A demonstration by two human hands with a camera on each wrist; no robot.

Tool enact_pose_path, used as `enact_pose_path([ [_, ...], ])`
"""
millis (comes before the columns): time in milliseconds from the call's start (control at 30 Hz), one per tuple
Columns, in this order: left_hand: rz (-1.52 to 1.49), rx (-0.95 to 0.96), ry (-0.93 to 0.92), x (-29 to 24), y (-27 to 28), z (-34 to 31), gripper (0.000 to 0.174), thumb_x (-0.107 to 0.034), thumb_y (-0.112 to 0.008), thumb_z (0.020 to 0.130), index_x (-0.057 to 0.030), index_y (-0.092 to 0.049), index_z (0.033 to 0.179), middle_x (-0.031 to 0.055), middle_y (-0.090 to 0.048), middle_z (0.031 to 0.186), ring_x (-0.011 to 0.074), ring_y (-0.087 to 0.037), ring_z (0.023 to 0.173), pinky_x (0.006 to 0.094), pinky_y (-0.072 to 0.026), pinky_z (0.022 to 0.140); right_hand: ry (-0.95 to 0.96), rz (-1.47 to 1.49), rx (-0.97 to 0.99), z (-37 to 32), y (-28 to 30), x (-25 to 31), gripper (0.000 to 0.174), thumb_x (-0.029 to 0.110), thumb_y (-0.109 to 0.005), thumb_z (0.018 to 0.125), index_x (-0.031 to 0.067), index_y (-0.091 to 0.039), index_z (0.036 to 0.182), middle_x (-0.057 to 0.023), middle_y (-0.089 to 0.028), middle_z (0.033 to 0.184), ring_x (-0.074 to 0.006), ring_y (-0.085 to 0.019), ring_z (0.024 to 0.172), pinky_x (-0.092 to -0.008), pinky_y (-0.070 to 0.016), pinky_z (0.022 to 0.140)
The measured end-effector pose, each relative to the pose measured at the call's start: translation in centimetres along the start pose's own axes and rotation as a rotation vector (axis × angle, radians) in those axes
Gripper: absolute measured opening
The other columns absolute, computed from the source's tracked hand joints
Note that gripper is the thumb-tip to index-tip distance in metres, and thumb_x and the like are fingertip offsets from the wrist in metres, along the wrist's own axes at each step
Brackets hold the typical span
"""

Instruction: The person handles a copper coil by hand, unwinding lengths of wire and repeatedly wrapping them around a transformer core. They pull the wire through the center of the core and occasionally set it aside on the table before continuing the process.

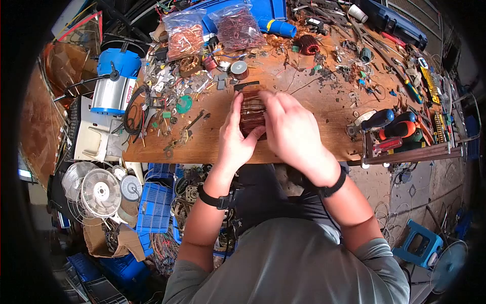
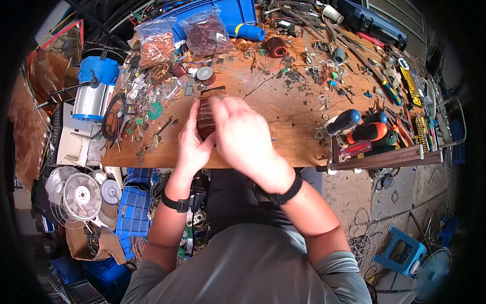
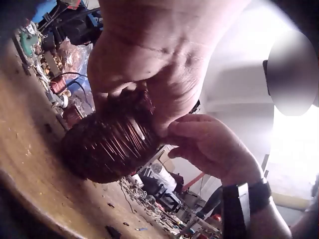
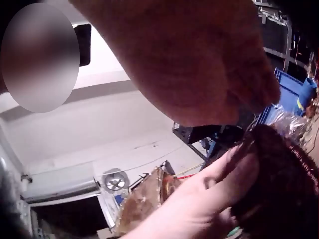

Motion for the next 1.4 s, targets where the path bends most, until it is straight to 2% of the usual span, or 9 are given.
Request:
enact_pose_path([
  [300,-0.002,0.020,0.043,0.5,0.1,0.0,0.095,-0.007,-0.084,0.078,-0.0088,-0.029,0.156,0.0241,-0.039,0.156,0.0353,-0.051,0.136,0.0415,-0.0471,0.108,0.012,0.055,-0.019,0.7,1.1,-4.1,0.006,0.008,-0.072,0.076,0.0044,-0.069,0.080,-0.0128,-0.066,0.079,-0.0328,-0.063,0.080,-0.0442,-0.0527,0.071],
  [500,-0.093,0.015,0.059,0.4,-0.1,0.0,0.095,-0.009,-0.084,0.078,-0.0069,-0.030,0.156,0.0244,-0.038,0.156,0.0338,-0.050,0.137,0.0409,-0.0466,0.108,-0.413,0.633,-0.437,0.7,10.0,-10.9,0.009,0.006,-0.069,0.096,0.0009,-0.069,0.088,0.0051,-0.060,0.076,-0.0025,-0.049,0.070,-0.0209,-0.0419,0.063],
  [567,-0.098,0.011,0.053,0.4,-0.1,-0.1,0.093,-0.008,-0.084,0.079,-0.0062,-0.030,0.155,0.0245,-0.038,0.156,0.0336,-0.050,0.137,0.0407,-0.0464,0.108,-0.235,0.017,-0.443,1.4,10.6,-8.9,0.007,0.002,-0.071,0.087,0.0019,-0.070,0.094,-0.0074,-0.068,0.091,-0.0212,-0.063,0.076,-0.0328,-0.0508,0.070],
  [700,-0.012,0.005,0.026,0.1,0.0,0.1,0.091,-0.007,-0.082,0.079,-0.0039,-0.031,0.154,0.0255,-0.040,0.155,0.0361,-0.050,0.136,0.0408,-0.0462,0.108,0.158,-0.079,-0.524,0.9,11.1,1.0,0.038,-0.004,-0.065,0.074,0.0029,-0.066,0.112,-0.0161,-0.063,0.126,-0.0319,-0.065,0.109,-0.0370,-0.0537,0.090],
  [833,0.125,-0.018,-0.007,-1.1,0.3,0.2,0.093,-0.004,-0.082,0.076,-0.0050,-0.031,0.154,0.0252,-0.043,0.152,0.0384,-0.051,0.135,0.0422,-0.0481,0.106,0.140,-0.075,-0.021,1.3,1.5,2.1,0.047,0.011,-0.068,0.072,-0.0013,-0.062,0.117,-0.0176,-0.065,0.118,-0.0333,-0.064,0.108,-0.0391,-0.0555,0.090],
  [967,-0.017,-0.010,0.018,0.4,0.1,0.1,0.094,-0.001,-0.082,0.077,-0.0087,-0.031,0.155,0.0238,-0.042,0.154,0.0361,-0.052,0.134,0.0414,-0.0484,0.106,-0.053,-0.267,0.320,0.2,-3.4,-2.4,0.023,0.013,-0.067,0.079,0.0000,-0.064,0.097,-0.0142,-0.066,0.096,-0.0306,-0.065,0.096,-0.0395,-0.0564,0.081],
  [1100,-0.013,-0.006,0.005,0.2,-0.1,-0.2,0.095,-0.005,-0.083,0.077,-0.0087,-0.030,0.156,0.0240,-0.040,0.155,0.0366,-0.050,0.136,0.0410,-0.0477,0.107,0.006,-0.080,0.205,0.6,-1.2,-2.7,0.013,0.007,-0.068,0.077,0.0014,-0.067,0.088,-0.0155,-0.068,0.090,-0.0321,-0.067,0.090,-0.0411,-0.0561,0.077],
  [1300,-0.014,-0.005,0.023,0.0,0.0,-0.1,0.095,-0.010,-0.084,0.078,-0.0079,-0.030,0.156,0.0250,-0.038,0.156,0.0379,-0.048,0.138,0.0416,-0.0450,0.109,-0.435,0.705,-0.329,0.9,9.8,-8.4,0.000,0.000,-0.068,0.093,0.0000,-0.068,0.094,0.0046,-0.062,0.078,-0.0015,-0.052,0.072,-0.0192,-0.0436,0.064],
  [1400,-0.019,-0.007,0.018,0.1,-0.2,-0.2,0.094,-0.010,-0.084,0.078,-0.0062,-0.030,0.155,0.0263,-0.038,0.155,0.0389,-0.047,0.138,0.0421,-0.0440,0.110,-0.199,0.075,-0.408,1.3,10.8,-6.8,0.020,-0.004,-0.069,0.084,0.0010,-0.068,0.103,-0.0106,-0.065,0.107,-0.0189,-0.063,0.085,-0.0297,-0.0507,0.071],
])
Point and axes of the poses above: each hand's wrist, its own z-axis towards the middle knuckle, its own y-axis out of the back of the hand, x = y × z, the point moved 10 cm from there along z, towards the middle knuckle
